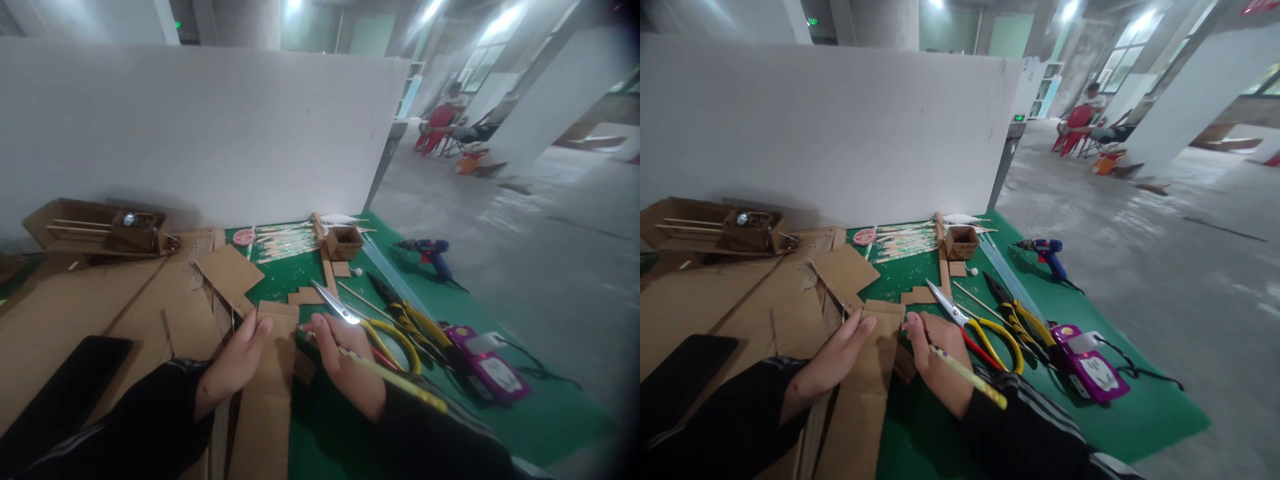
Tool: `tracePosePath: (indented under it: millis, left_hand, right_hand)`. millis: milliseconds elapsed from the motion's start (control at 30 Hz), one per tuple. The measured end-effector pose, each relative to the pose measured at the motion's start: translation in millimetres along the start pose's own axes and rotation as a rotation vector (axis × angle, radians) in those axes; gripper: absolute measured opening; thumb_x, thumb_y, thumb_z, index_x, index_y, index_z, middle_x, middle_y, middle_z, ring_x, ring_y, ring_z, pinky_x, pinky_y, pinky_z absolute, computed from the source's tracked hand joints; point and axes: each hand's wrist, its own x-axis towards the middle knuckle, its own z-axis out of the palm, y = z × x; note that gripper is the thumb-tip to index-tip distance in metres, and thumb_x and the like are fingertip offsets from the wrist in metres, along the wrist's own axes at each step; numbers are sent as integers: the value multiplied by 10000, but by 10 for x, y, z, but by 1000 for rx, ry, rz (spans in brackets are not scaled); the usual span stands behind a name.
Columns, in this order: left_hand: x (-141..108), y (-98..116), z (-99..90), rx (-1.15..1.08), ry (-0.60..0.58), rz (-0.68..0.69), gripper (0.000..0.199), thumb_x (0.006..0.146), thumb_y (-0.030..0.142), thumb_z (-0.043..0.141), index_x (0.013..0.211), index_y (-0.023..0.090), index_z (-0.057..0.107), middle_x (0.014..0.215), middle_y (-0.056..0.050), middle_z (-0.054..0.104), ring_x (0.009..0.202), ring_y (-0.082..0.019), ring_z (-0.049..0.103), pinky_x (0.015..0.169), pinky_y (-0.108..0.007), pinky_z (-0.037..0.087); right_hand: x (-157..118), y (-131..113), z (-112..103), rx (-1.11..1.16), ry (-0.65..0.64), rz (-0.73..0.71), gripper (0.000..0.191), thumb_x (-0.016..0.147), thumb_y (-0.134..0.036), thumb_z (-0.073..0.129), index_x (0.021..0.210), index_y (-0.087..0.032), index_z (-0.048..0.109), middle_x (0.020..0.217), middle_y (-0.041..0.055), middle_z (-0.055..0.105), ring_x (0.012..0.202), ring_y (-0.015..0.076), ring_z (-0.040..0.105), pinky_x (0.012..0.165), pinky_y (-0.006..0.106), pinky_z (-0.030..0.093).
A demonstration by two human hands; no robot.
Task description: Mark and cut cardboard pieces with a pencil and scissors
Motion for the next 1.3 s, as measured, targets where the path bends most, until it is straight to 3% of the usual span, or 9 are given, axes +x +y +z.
tracePosePath:
  millis: [200, 400, 633, 900, 1067, 1167, 1300]
  left_hand:
    - [11, -42, -1, -4, 20, -14, 496, 969, 527, 446, 1321, 181, 501, 1398, -123, 560, 1354, -281, 452, 1158, -426, 281]
    - [16, -58, -8, -29, 32, -39, 566, 955, 550, 458, 1356, 150, 474, 1444, -148, 514, 1426, -298, 347, 1172, -431, 246]
    - [23, -71, -5, -33, 28, -10, 504, 977, 520, 436, 1336, 169, 476, 1416, -144, 533, 1368, -283, 429, 1161, -442, 256]
    - [16, -7, -6, -69, 39, -21, 509, 963, 524, 471, 1320, 163, 510, 1381, -142, 569, 1335, -285, 470, 1129, -418, 314]
    - [-1, 3, -18, -110, 101, -62, 506, 943, 557, 490, 1296, 201, 558, 1410, -100, 562, 1375, -273, 431, 1151, -378, 288]
    - [-16, -18, -25, -146, 156, -117, 526, 917, 587, 515, 1280, 213, 583, 1447, -96, 532, 1427, -272, 358, 1168, -377, 263]
    - [-31, -54, -34, -196, 192, -147, 551, 888, 588, 568, 1265, 187, 601, 1450, -114, 529, 1428, -281, 358, 1180, -395, 240]
  right_hand:
    - [-19, 0, 20, 12, 14, -10, 440, 1012, -353, 425, 719, -194, 713, 587, 20, 697, 551, 152, 650, 562, 254, 479]
    - [-53, 8, 24, -9, 1, -33, 475, 1012, -352, 425, 680, -195, 725, 547, 10, 688, 510, 132, 642, 529, 231, 461]
    - [-83, 15, 49, -38, 31, -49, 468, 1013, -353, 421, 682, -201, 715, 581, 26, 695, 571, 149, 661, 584, 242, 484]
    - [-97, 7, 27, 8, -92, 30, 550, 1002, -410, 420, 584, -196, 708, 543, 22, 699, 511, 140, 654, 530, 239, 442]
    - [-52, 92, -81, 128, 4, 48, 531, 1011, -469, 337, 807, -197, 745, 592, 8, 676, 514, 138, 628, 506, 237, 447]
    - [-1, 101, -150, 51, 29, 63, 462, 999, -461, 373, 833, -201, 717, 698, 22, 690, 612, 160, 631, 565, 258, 459]
    - [26, 98, -151, 93, -153, 119, 318, 976, -434, 461, 869, -203, 652, 710, 4, 634, 630, 157, 590, 556, 258, 450]
